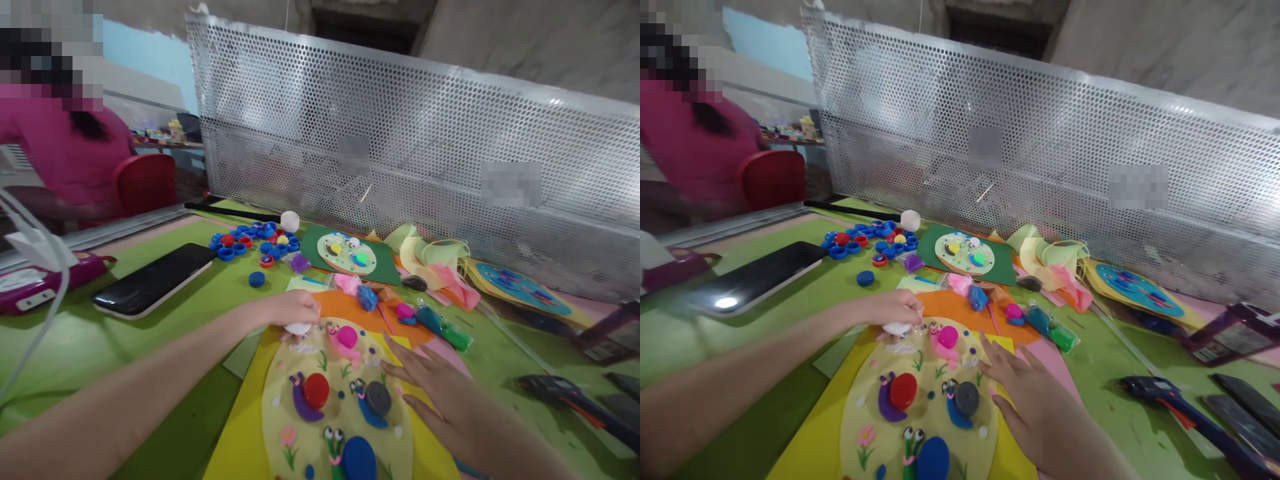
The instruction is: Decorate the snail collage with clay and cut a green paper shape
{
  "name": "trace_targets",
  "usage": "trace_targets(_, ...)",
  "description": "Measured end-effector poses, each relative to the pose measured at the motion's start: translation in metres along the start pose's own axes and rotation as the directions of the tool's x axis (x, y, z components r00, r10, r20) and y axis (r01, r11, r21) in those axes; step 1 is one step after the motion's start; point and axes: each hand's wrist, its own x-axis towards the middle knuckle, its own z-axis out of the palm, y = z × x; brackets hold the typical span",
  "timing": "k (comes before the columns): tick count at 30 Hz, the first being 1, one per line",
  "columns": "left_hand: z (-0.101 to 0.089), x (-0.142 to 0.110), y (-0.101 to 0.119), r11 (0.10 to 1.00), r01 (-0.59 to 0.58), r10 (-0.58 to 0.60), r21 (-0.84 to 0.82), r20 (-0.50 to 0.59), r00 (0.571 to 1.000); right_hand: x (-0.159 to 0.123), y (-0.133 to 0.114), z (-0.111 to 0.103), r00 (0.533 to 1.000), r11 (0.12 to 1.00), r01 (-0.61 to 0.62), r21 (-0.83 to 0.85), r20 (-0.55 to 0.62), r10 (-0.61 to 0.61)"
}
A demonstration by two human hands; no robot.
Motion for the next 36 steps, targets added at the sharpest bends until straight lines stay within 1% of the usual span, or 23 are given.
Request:
trace_targets(5, 0.001, 0.0, 0.001, 1.0, 0.015, -0.015, 0.007, -0.012, 1.0, -0.002, 0.001, 0.003, 1.0, 0.998, -0.026, -0.049, -0.004, 0.026)
trace_targets(10, 0.003, 0.0, 0.003, 0.999, 0.037, -0.036, 0.01, -0.026, 0.999, -0.002, -0.002, 0.001, 0.997, 0.996, -0.003, -0.093, -0.073, -0.004)
trace_targets(16, 0.003, -0.002, 0.004, 0.999, 0.042, -0.041, 0.012, -0.025, 0.999, 0.0, 0.001, 0.0, 0.997, 0.972, -0.005, -0.235, -0.072, -0.012)
trace_targets(20, 0.003, -0.003, 0.006, 0.999, 0.039, -0.039, 0.012, -0.029, 0.999, -0.001, 0.01, 0.007, 0.977, 0.958, -0.006, -0.286, -0.207, -0.055)
trace_targets(22, 0.003, -0.003, 0.006, 0.999, 0.034, -0.033, 0.011, -0.032, 0.999, -0.001, 0.012, 0.008, 0.965, 0.948, 0.022, -0.318, -0.242, -0.104)
trace_targets(25, 0.003, -0.001, 0.004, 1.0, 0.024, -0.024, 0.01, -0.031, 0.999, -0.001, 0.009, 0.006, 0.963, 0.941, 0.096, -0.324, -0.208, -0.17)
trace_targets(27, 0.002, 0.0, 0.002, 1.0, 0.019, -0.019, 0.01, -0.028, 0.999, 0.0, 0.007, 0.002, 0.971, 0.948, 0.122, -0.294, -0.163, -0.175)
trace_targets(32, 0.001, 0.002, -0.002, 0.999, 0.026, -0.025, 0.025, -0.023, 0.999, 0.002, 0.002, 0.001, 0.992, 0.972, 0.044, -0.23, -0.106, -0.07)
trace_targets(34, 0.001, 0.002, -0.002, 0.999, 0.029, -0.028, 0.03, -0.027, 0.999, 0.004, 0.002, 0.004, 0.992, 0.973, 0.025, -0.229, -0.118, -0.054)
trace_targets(36, 0.001, 0.001, -0.001, 0.999, 0.033, -0.032, 0.033, -0.027, 0.999, 0.005, 0.005, 0.008, 0.988, 0.964, -0.003, -0.265, -0.151, -0.038)
